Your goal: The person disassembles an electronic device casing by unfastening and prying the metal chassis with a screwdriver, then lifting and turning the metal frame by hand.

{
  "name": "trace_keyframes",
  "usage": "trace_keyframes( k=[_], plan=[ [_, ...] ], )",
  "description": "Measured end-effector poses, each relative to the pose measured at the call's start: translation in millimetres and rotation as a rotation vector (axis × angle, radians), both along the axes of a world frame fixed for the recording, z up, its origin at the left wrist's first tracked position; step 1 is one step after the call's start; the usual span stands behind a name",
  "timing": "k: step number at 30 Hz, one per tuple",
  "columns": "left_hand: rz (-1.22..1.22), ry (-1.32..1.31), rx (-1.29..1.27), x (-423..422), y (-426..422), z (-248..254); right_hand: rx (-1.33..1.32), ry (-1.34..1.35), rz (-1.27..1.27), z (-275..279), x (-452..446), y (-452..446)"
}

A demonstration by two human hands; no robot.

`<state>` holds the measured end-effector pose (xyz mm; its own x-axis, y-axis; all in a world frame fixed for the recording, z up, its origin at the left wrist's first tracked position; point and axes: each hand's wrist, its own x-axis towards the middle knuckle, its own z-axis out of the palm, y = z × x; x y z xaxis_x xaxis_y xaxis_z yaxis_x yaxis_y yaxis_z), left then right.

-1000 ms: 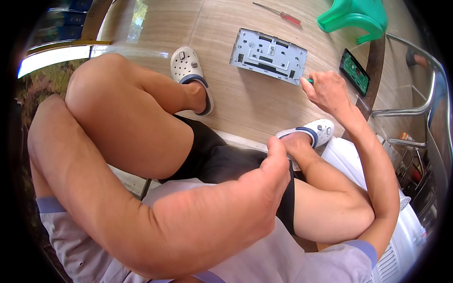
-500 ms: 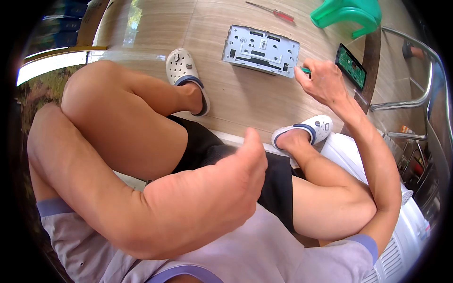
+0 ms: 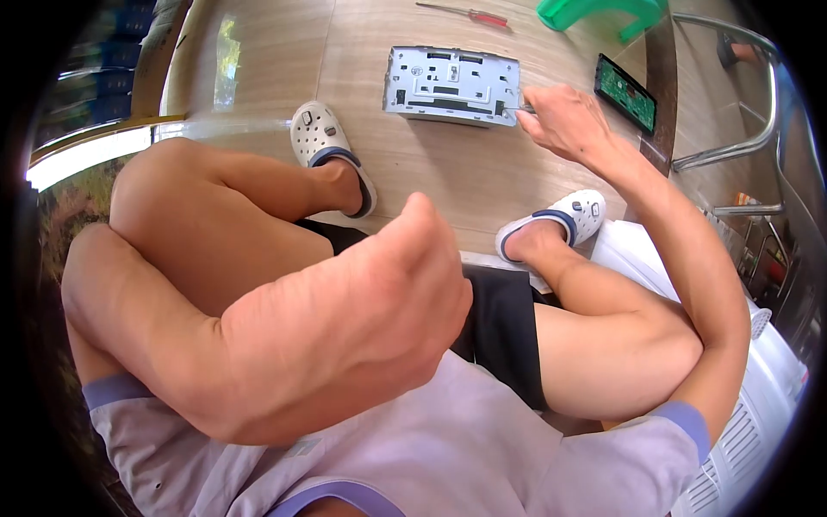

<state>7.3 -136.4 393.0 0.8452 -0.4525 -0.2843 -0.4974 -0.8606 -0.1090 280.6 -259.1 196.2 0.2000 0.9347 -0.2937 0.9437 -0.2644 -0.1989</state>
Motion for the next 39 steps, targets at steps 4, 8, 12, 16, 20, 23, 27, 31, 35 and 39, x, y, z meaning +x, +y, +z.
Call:
trace_keyframes(
  k=[4,8,12,16,20,23,27,31,35,39],
  plan=[
    [-0.052,-0.020,0.039,4,-3,-1,-0.085,0.049,-0.027,0,7,0],
    [-0.132,0.012,0.116,14,-19,-3,-0.070,0.121,-0.048,-2,17,-2],
    [-0.121,0.255,0.138,23,-30,-4,0.048,0.186,-0.016,-5,24,-5],
    [-0.091,0.242,0.122,20,-30,-16,0.166,0.185,-0.059,12,23,-4],
    [-0.096,0.228,0.172,17,-29,-19,0.509,0.233,-0.110,10,22,-6],
    [-0.087,0.228,0.158,17,-28,-21,0.424,0.138,-0.102,3,17,-11],
    [-0.076,0.192,0.156,17,-25,-25,0.034,0.049,-0.063,-13,24,-28],
    [-0.056,0.199,0.135,17,-25,-23,-0.015,0.151,-0.091,-17,32,-36],
    [-0.068,0.197,0.132,18,-23,-23,0.172,0.202,-0.084,-16,30,-31],
    [-0.056,0.171,0.106,18,-25,-26,-0.109,0.022,-0.050,-11,28,-28]
  ],
)
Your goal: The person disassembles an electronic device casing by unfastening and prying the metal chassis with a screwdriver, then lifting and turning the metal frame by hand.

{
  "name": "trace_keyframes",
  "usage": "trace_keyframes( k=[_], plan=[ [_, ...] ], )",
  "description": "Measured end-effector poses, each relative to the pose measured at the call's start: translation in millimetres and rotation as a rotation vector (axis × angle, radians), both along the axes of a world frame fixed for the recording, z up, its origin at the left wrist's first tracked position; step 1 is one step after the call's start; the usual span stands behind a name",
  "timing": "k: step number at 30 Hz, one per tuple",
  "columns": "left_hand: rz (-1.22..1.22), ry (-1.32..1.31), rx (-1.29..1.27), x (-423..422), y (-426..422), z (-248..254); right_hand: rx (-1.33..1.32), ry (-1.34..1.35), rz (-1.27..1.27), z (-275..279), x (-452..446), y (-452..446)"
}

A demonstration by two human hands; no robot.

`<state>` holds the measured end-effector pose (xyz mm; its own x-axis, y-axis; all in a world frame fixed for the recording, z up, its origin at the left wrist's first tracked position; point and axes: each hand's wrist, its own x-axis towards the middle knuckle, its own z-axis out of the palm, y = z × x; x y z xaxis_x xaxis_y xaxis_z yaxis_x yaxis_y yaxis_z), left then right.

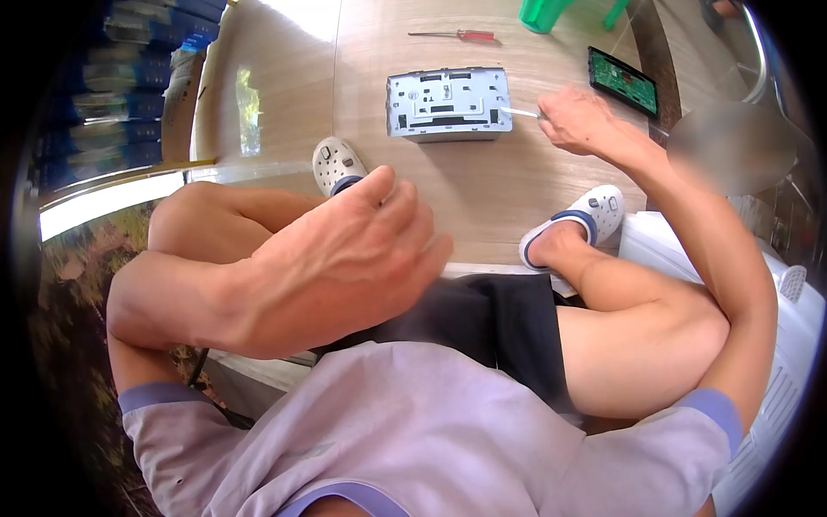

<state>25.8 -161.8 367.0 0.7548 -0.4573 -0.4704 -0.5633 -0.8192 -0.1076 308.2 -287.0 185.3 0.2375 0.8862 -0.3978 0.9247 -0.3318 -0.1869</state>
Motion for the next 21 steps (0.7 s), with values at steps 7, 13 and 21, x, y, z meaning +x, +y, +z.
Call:
trace_keyframes(
  k=[7,13,21],
  plan=[
    [0.066,0.036,-0.086,12,1,11,-0.056,0.041,0.021,0,15,-3],
    [0.214,0.035,-0.133,12,-1,5,-0.021,0.019,0.045,15,27,1],
    [0.331,0.219,-0.120,5,5,15,0.015,0.095,0.002,21,15,-12]
  ],
)
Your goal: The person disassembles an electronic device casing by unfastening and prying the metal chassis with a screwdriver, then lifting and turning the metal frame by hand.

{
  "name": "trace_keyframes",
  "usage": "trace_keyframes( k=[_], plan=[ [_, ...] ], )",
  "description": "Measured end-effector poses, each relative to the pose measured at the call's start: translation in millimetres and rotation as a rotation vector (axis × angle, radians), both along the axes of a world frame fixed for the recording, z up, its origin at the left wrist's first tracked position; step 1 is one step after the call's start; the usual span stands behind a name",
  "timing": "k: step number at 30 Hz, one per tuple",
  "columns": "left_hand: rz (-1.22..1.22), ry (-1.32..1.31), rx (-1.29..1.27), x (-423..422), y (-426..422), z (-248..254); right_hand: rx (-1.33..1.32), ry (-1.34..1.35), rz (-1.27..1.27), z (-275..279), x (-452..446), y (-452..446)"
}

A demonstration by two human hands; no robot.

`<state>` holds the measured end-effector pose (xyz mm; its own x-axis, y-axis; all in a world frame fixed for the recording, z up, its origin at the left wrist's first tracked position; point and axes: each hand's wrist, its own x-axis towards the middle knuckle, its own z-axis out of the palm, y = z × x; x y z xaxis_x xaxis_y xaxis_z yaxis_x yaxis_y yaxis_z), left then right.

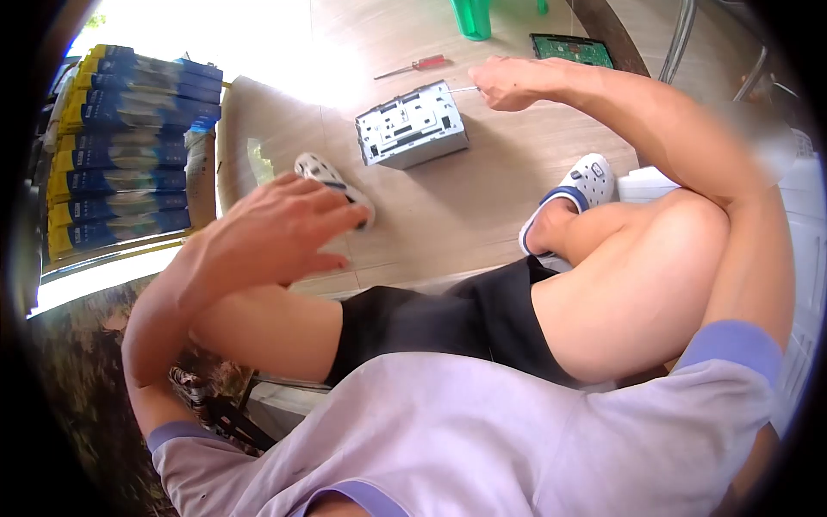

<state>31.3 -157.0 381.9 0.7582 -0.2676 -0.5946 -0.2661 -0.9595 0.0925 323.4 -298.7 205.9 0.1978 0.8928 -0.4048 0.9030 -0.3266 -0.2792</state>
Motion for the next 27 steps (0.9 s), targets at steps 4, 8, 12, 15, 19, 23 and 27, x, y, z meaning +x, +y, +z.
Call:
trace_keyframes(
  k=[4,8,12,15,19,23,27],
  plan=[
    [0.107,0.138,0.221,15,58,-21,0.087,-0.003,0.018,-20,3,-15],
    [0.247,0.243,0.257,39,139,-52,0.085,0.095,-0.172,-23,15,-16],
    [0.276,0.185,0.042,50,191,-117,0.149,0.117,-0.327,-43,16,-18],
    [0.368,0.167,-0.225,51,198,-186,0.121,0.203,-0.472,-51,2,-15],
    [0.451,0.312,-0.340,71,191,-243,-0.128,0.711,-0.794,-45,-13,3],
    [0.798,0.334,-0.629,67,192,-262,-0.223,0.856,-0.904,-55,-14,28],
    [0.944,0.368,-0.674,64,194,-266,-0.283,0.977,-1.008,-60,-10,59]
  ],
)
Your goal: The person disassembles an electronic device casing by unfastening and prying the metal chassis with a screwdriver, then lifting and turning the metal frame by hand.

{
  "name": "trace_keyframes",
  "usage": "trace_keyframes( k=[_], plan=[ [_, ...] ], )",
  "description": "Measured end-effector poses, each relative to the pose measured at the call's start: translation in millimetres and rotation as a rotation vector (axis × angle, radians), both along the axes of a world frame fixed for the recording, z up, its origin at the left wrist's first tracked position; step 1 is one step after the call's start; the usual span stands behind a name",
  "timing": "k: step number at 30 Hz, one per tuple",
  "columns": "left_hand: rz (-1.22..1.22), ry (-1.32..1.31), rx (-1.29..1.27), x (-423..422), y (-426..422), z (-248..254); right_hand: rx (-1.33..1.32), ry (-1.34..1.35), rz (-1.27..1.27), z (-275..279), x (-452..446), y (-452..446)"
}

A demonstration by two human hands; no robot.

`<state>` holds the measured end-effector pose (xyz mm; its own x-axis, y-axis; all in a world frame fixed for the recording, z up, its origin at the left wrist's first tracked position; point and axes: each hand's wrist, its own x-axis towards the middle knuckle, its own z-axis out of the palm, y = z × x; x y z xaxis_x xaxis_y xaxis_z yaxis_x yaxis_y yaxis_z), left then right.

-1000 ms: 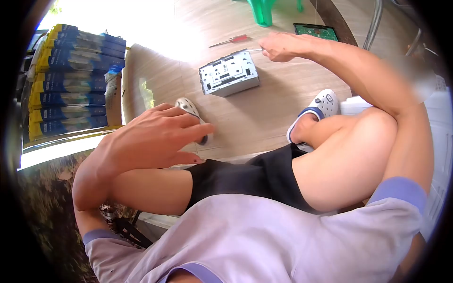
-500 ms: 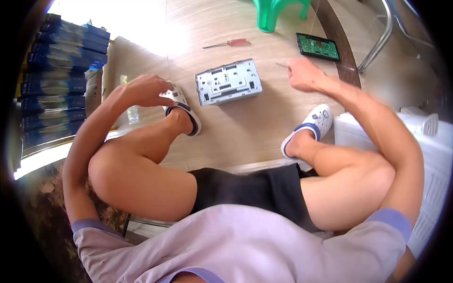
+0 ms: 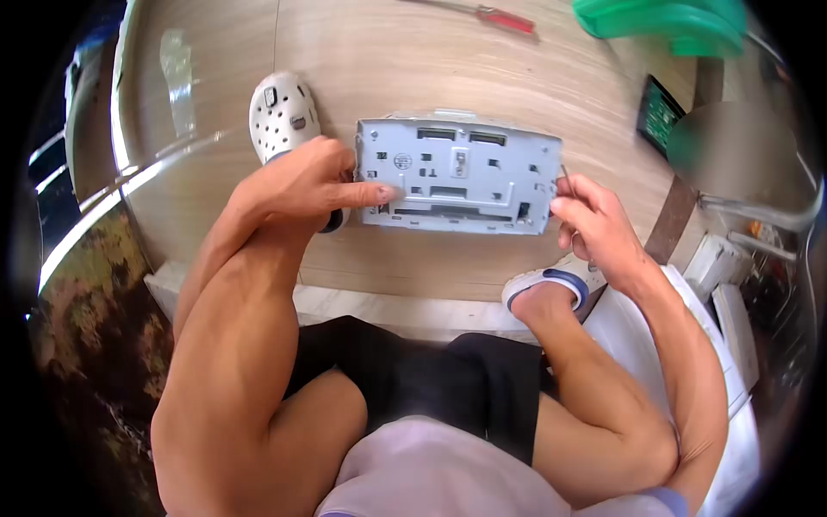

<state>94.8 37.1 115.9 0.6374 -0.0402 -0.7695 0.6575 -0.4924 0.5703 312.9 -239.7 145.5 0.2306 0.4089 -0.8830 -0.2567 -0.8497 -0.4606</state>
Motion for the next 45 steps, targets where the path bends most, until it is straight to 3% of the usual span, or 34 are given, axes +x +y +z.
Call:
trace_keyframes(
  k=[7,35,38,45],
  plan=[
    [-0.006,-0.085,-0.093,-5,5,-21,-0.015,-0.070,0.177,-6,12,20],
    [0.145,-0.171,-0.202,-8,15,-17,0.031,-0.074,0.195,-8,10,26],
    [0.165,-0.224,-0.230,-12,14,-22,0.047,-0.144,0.287,-5,8,21],
    [0.098,-0.136,-0.282,-10,10,-21,0.024,-0.198,0.158,29,-1,14]
  ],
)
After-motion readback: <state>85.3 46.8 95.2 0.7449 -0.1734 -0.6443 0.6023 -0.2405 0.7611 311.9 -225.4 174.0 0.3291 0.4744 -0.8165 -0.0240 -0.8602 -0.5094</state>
